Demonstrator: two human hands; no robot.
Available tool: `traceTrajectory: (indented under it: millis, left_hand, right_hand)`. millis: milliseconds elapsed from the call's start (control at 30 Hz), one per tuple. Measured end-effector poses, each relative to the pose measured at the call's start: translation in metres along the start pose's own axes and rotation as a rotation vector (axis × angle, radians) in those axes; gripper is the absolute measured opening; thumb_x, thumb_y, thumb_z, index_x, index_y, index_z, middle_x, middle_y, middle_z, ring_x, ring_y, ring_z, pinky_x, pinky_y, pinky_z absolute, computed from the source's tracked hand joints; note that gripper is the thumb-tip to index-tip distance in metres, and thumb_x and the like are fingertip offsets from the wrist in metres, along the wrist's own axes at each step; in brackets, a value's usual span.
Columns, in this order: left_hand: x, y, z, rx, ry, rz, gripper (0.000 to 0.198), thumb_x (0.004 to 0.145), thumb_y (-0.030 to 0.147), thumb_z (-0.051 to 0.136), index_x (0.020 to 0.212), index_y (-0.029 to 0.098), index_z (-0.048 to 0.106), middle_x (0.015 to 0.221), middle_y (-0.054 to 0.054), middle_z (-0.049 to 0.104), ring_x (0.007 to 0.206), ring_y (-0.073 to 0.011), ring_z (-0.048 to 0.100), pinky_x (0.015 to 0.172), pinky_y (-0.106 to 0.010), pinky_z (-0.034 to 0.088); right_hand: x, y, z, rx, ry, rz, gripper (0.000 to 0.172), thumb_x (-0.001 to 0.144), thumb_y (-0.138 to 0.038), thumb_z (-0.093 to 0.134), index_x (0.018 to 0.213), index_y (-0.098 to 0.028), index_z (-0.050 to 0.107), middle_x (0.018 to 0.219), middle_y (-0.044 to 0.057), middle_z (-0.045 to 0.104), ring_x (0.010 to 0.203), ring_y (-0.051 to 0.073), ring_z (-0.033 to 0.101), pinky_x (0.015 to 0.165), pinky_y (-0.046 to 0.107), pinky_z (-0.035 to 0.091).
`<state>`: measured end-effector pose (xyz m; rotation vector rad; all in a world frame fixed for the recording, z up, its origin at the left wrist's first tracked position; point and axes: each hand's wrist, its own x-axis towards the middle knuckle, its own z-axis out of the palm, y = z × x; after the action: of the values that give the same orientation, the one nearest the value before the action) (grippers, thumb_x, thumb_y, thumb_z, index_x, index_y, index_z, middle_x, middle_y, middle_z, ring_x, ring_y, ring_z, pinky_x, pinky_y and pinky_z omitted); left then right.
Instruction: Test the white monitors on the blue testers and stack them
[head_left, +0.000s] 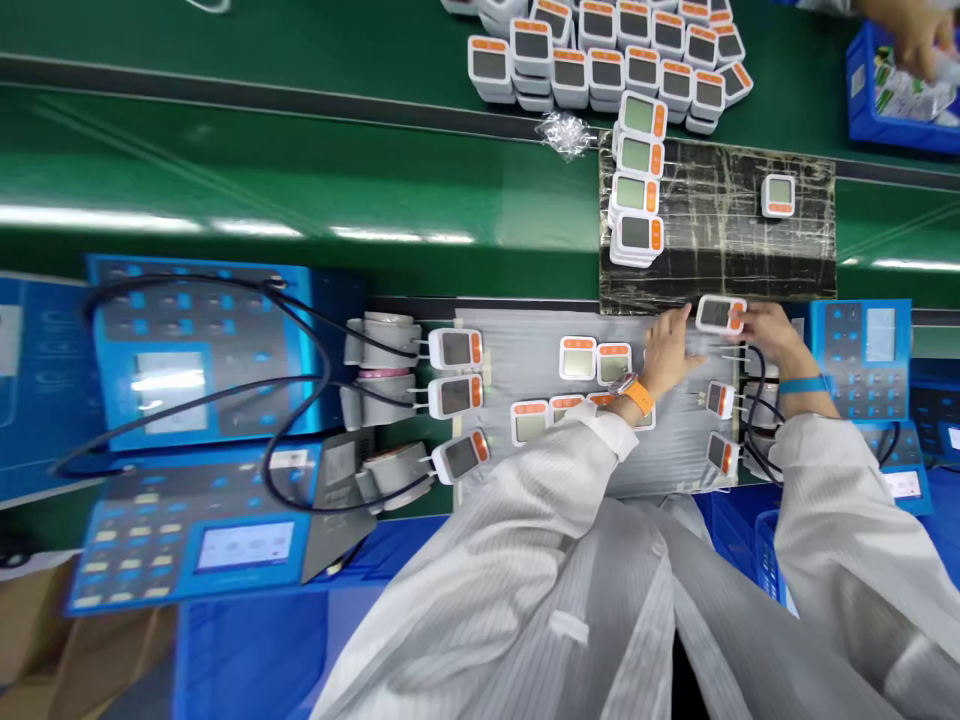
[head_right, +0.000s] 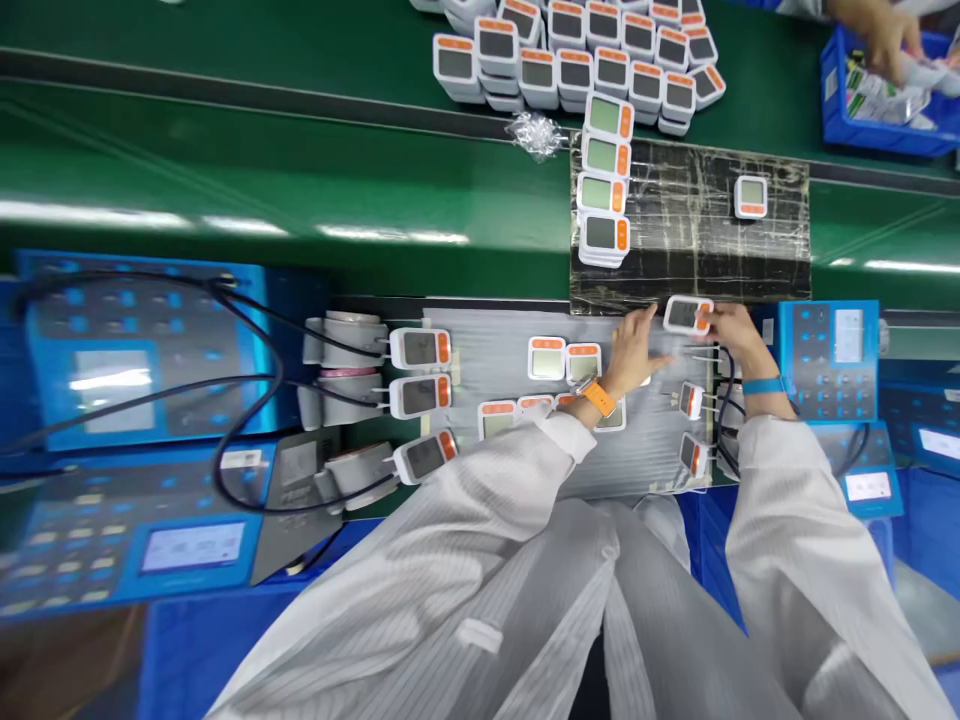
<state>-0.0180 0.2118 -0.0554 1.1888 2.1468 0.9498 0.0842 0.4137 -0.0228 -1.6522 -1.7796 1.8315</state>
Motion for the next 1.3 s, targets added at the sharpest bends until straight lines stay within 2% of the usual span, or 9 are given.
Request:
traceTrajectory:
  millis: [100,233,400,533,600,800,1033,1167,1300]
  left_hand:
    - [-0.014,0.005,0.017,0.058,-0.143,0.069,0.065,0.086,0.025,0.085,0.143,0.020,0.056,0.141,-0.014,0.061,0.132,-0.0324,0.057,0.111,-0.045,0.048]
    - [-0.035,0.017,0.041,0.079,-0.359,0.248,0.072,0.079,0.021,0.089,0.142,0.017,0.055,0.138,-0.015,0.066,0.131,-0.0319,0.059,0.108,-0.042,0.049]
    - [-0.046,0.023,0.055,0.024,-0.387,0.296,0.061,0.081,0.027,0.088,0.135,0.014,0.063,0.133,-0.017,0.070,0.129,-0.0343,0.061,0.109,-0.047,0.048]
    - [-0.045,0.019,0.060,-0.210,-0.317,0.269,0.063,0.080,0.029,0.089,0.138,0.022,0.064,0.136,-0.012,0.069,0.130,-0.0322,0.062,0.113,-0.049,0.049]
    - [-0.044,0.018,0.063,-0.343,-0.292,0.268,0.069,0.079,0.029,0.091,0.142,0.025,0.062,0.139,-0.010,0.066,0.130,-0.0306,0.063,0.113,-0.046,0.052]
    - [-0.046,0.018,0.072,-0.470,-0.272,0.277,0.080,0.079,0.028,0.092,0.152,0.025,0.059,0.137,-0.010,0.058,0.127,-0.0281,0.064,0.110,-0.038,0.056]
    - [-0.050,0.013,0.066,-0.412,-0.257,0.279,0.082,0.075,0.027,0.092,0.150,0.029,0.061,0.128,-0.006,0.056,0.121,-0.0264,0.065,0.105,-0.039,0.058]
    - [-0.050,0.007,0.040,-0.356,-0.194,0.260,0.078,0.077,0.028,0.090,0.149,0.033,0.062,0.123,-0.005,0.055,0.116,-0.0254,0.064,0.101,-0.038,0.059]
    - [-0.047,0.003,0.016,-0.345,-0.175,0.249,0.078,0.078,0.031,0.090,0.150,0.034,0.060,0.123,-0.004,0.056,0.118,-0.0246,0.063,0.103,-0.038,0.058]
  right_hand:
    - [0.056,-0.026,-0.009,0.182,0.276,-0.078,0.028,0.081,-0.022,0.084,0.077,-0.022,0.056,0.074,-0.001,0.065,0.085,0.021,0.070,0.080,0.044,0.067]
    - [0.090,-0.041,-0.032,0.264,0.359,-0.234,0.025,0.094,-0.017,0.071,0.085,-0.027,0.051,0.093,0.001,0.068,0.115,0.017,0.063,0.112,0.042,0.055]
    - [0.002,0.009,-0.061,-0.284,0.311,-0.518,0.021,0.089,-0.016,0.063,0.109,-0.020,0.066,0.119,0.011,0.072,0.120,0.024,0.066,0.113,0.049,0.053]
    - [-0.094,0.072,-0.065,-0.880,-0.108,-0.634,0.032,0.079,-0.015,0.059,0.105,-0.020,0.076,0.121,0.013,0.077,0.133,0.035,0.064,0.116,0.058,0.049]
    - [-0.121,0.098,-0.060,-1.019,-0.134,-0.683,0.033,0.081,-0.018,0.059,0.109,-0.021,0.076,0.125,0.014,0.077,0.146,0.039,0.054,0.124,0.068,0.036]
    - [-0.123,0.136,-0.046,-1.101,0.137,-0.758,0.022,0.093,-0.024,0.052,0.095,-0.022,0.075,0.114,0.016,0.079,0.151,0.035,0.050,0.132,0.068,0.015]
    - [-0.116,0.126,-0.045,-1.216,0.114,-0.740,0.032,0.096,-0.022,0.047,0.080,-0.026,0.074,0.084,0.011,0.078,0.139,0.034,0.060,0.133,0.068,0.006]
    - [-0.128,0.104,-0.039,-1.178,0.077,-0.681,0.034,0.093,-0.024,0.051,0.112,-0.021,0.079,0.116,0.014,0.080,0.145,0.037,0.055,0.129,0.071,0.016]
    - [-0.139,0.079,-0.030,-0.724,0.078,-0.505,0.048,0.092,-0.035,0.055,0.136,-0.024,0.072,0.140,0.011,0.072,0.140,0.035,0.060,0.117,0.062,0.045]
